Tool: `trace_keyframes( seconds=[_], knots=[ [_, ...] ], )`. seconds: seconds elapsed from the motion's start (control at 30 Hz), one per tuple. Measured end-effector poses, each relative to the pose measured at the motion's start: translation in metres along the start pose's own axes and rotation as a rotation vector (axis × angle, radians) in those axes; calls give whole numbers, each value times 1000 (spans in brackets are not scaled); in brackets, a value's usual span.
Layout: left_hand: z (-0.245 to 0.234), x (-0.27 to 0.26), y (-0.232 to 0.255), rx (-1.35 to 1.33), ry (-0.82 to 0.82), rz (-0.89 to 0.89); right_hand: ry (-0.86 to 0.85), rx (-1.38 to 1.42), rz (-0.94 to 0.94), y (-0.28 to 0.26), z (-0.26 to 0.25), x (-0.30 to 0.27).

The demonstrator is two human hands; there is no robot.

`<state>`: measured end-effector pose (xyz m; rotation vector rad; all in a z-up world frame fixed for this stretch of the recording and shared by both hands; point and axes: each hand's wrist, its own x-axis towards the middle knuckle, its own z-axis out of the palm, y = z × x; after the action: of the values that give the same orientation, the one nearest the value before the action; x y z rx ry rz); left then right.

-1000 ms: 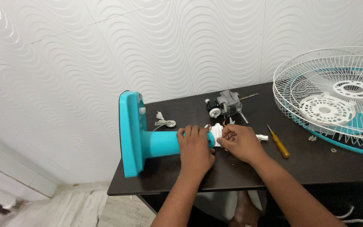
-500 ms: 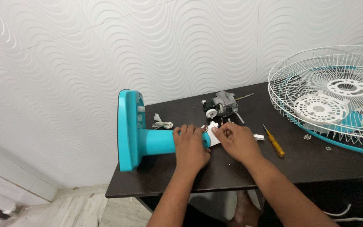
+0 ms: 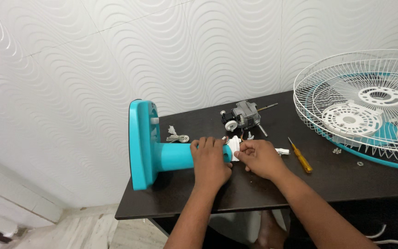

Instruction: The person assembles a teal table fan by hand, attaching the motor housing to the base, connecting wires, and securing components with a screwdriver. The person then attaches the fan blade hub to the motor shaft.

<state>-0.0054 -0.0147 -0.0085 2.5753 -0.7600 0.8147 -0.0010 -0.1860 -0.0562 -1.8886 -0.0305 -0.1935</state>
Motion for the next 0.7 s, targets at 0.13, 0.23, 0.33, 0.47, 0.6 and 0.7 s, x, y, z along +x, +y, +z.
trace_keyframes(
  seconds=[0.13, 0.23, 0.33, 0.47, 0.6, 0.7],
  knots=[
    [-6, 3, -2, 63, -127, 31, -29, 6, -32, 3, 2, 0],
    [-9, 17, -9, 157, -329, 139, -19, -37, -18, 3, 1, 0],
    [-13, 35, -22, 146, -508, 285, -17, -38, -18, 3, 1, -1],
    [-16, 54, -36, 106, -665, 405, -13, -30, 1, 2, 1, -1],
    [-14, 55, -40, 78, -694, 405, -14, -38, -26, 0, 1, -2],
    [-14, 51, -40, 76, -669, 398, 4, -70, -10, -7, 1, -5]
  ],
)
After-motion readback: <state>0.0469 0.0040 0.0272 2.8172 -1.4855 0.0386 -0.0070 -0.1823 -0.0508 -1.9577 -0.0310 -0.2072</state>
